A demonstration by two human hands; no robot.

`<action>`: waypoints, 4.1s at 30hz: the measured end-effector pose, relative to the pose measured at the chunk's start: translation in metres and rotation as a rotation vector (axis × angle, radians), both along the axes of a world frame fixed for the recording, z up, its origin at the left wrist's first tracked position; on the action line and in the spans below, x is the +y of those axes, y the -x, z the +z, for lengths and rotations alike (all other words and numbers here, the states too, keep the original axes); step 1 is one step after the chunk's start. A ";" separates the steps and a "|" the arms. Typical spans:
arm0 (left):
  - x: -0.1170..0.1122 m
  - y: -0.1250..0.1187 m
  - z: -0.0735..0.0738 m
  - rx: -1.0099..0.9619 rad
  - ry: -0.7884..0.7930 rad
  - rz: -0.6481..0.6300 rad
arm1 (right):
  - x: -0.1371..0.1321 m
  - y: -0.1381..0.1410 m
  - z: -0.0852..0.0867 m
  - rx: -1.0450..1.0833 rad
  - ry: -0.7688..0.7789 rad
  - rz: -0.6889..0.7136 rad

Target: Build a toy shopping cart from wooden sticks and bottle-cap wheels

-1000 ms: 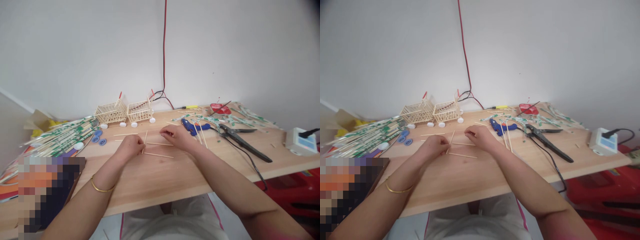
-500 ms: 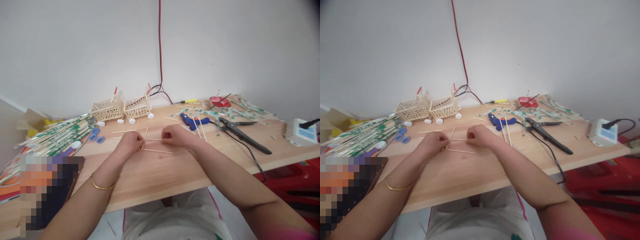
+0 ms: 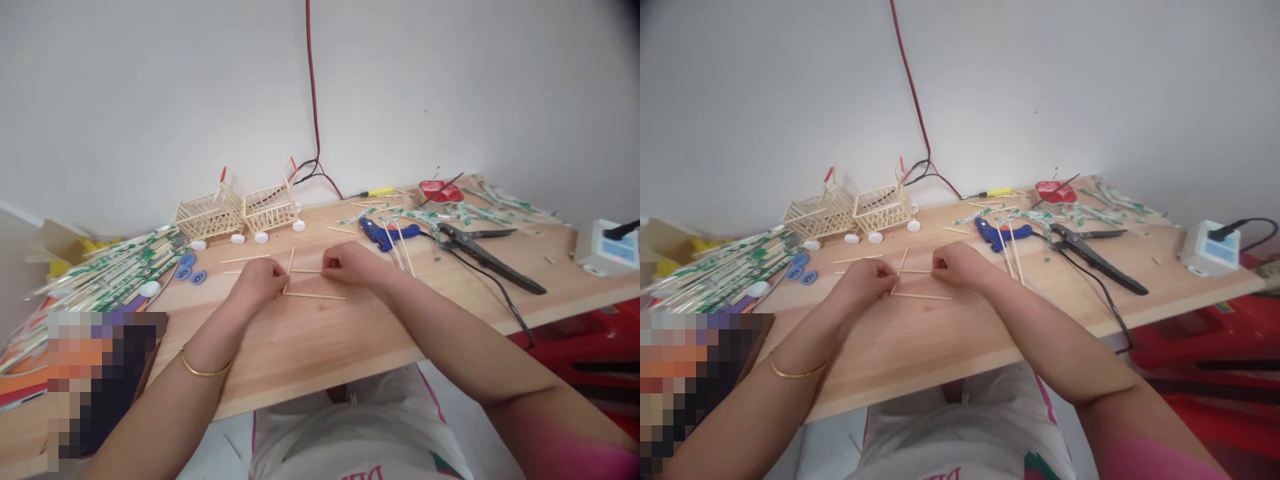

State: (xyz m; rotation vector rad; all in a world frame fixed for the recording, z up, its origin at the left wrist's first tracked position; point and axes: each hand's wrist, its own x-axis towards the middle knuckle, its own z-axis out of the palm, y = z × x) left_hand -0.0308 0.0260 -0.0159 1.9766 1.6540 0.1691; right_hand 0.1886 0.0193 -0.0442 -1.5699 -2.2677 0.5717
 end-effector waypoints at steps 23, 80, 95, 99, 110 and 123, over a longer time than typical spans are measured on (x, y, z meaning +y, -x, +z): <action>0.003 0.003 -0.005 -0.033 0.010 -0.031 | -0.003 0.001 0.006 -0.032 0.007 0.012; -0.001 0.009 -0.003 0.017 -0.619 -0.159 | 0.006 -0.035 0.022 -0.261 -0.053 -0.348; 0.000 0.012 0.000 0.034 -0.643 -0.053 | 0.022 -0.025 0.019 -0.492 -0.102 -0.478; 0.000 0.013 0.001 0.044 -0.634 -0.050 | 0.032 -0.020 0.014 -0.547 -0.083 -0.470; 0.004 0.016 -0.007 -0.042 -0.769 -0.102 | 0.023 -0.009 0.034 -0.476 -0.216 -0.260; 0.001 0.007 -0.015 -0.101 -0.582 -0.294 | 0.016 0.017 0.023 0.257 -0.352 0.179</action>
